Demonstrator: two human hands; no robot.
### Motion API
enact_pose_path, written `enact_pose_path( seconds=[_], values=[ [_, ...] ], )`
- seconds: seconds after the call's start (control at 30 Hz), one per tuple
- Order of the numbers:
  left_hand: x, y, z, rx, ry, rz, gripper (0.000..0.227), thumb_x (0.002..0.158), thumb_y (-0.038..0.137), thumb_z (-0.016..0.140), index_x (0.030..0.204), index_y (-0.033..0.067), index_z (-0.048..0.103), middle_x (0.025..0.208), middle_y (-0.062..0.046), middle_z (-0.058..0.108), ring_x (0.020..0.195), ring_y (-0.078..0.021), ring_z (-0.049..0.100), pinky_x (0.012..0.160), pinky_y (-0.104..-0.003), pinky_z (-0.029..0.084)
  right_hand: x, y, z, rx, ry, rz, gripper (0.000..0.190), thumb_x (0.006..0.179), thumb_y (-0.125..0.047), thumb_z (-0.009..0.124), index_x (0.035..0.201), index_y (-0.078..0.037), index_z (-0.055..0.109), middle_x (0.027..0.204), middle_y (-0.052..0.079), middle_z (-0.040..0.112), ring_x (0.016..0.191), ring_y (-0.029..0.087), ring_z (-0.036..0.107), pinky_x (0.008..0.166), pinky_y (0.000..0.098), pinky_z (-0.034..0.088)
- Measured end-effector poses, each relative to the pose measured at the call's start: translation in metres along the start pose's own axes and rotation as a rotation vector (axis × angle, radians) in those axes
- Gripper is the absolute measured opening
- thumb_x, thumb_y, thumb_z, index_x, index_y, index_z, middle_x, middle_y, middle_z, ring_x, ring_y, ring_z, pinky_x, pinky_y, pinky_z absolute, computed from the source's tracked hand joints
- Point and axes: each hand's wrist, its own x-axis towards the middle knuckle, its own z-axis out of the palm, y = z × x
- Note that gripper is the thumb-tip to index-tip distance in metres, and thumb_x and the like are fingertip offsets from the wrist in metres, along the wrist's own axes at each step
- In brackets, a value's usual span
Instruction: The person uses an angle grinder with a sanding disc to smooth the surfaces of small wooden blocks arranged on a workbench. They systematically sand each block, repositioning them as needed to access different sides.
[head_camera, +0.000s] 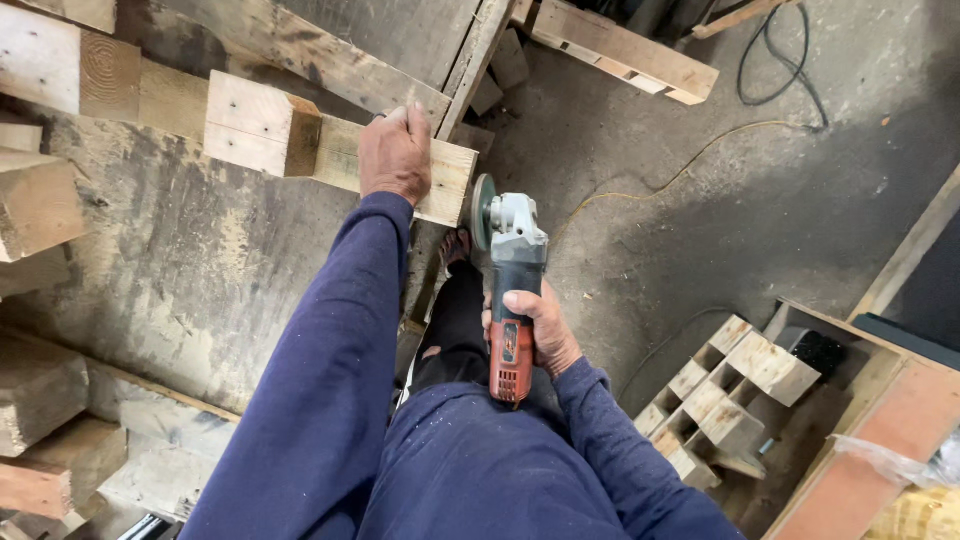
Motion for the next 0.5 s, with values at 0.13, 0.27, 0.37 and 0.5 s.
enact_pose_path(
  seconds=[0.13,0.27,0.37,0.5],
  values=[
    [0.0,0.007,-0.004,-0.01,-0.004,-0.008,0.047,0.106,0.037,0.049,0.082,0.0012,0.067,0.081,-0.026,0.066,0.08,-0.0446,0.062,0.075,-0.053,0.047,0.002,0.007,0.011,0.037,0.01,-0.008,0.049,0.075,-0.031,0.074,0.109,-0.001,0.057,0.087,0.013,0.065,0.069,0.024,0.068,0.06,0.0409,0.06],
    [0.002,0.008,-0.005,-0.007,-0.013,0.031,0.046,0.105,0.036,0.049,0.083,0.0011,0.068,0.079,-0.026,0.065,0.08,-0.0442,0.062,0.075,-0.053,0.048,0.005,0.015,0.013,0.089,-0.008,-0.019,0.049,0.075,-0.029,0.075,0.111,-0.002,0.057,0.091,0.012,0.065,0.072,0.024,0.069,0.062,0.0418,0.06],
    [-0.001,0.002,-0.004,0.0,-0.044,0.038,0.047,0.106,0.036,0.048,0.081,0.0011,0.068,0.079,-0.025,0.066,0.08,-0.0424,0.063,0.076,-0.052,0.048,0.005,0.03,0.011,0.133,-0.005,-0.02,0.048,0.078,-0.029,0.076,0.111,0.001,0.057,0.092,0.012,0.065,0.073,0.025,0.069,0.063,0.0425,0.061],
    [0.005,0.005,-0.003,0.035,-0.04,0.076,0.046,0.106,0.036,0.047,0.084,0.0016,0.068,0.081,-0.025,0.066,0.082,-0.0426,0.063,0.077,-0.052,0.048,0.012,0.043,0.013,0.16,0.045,-0.039,0.047,0.079,-0.028,0.076,0.11,0.001,0.057,0.091,0.012,0.065,0.072,0.025,0.069,0.062,0.0431,0.061]
  ],
)
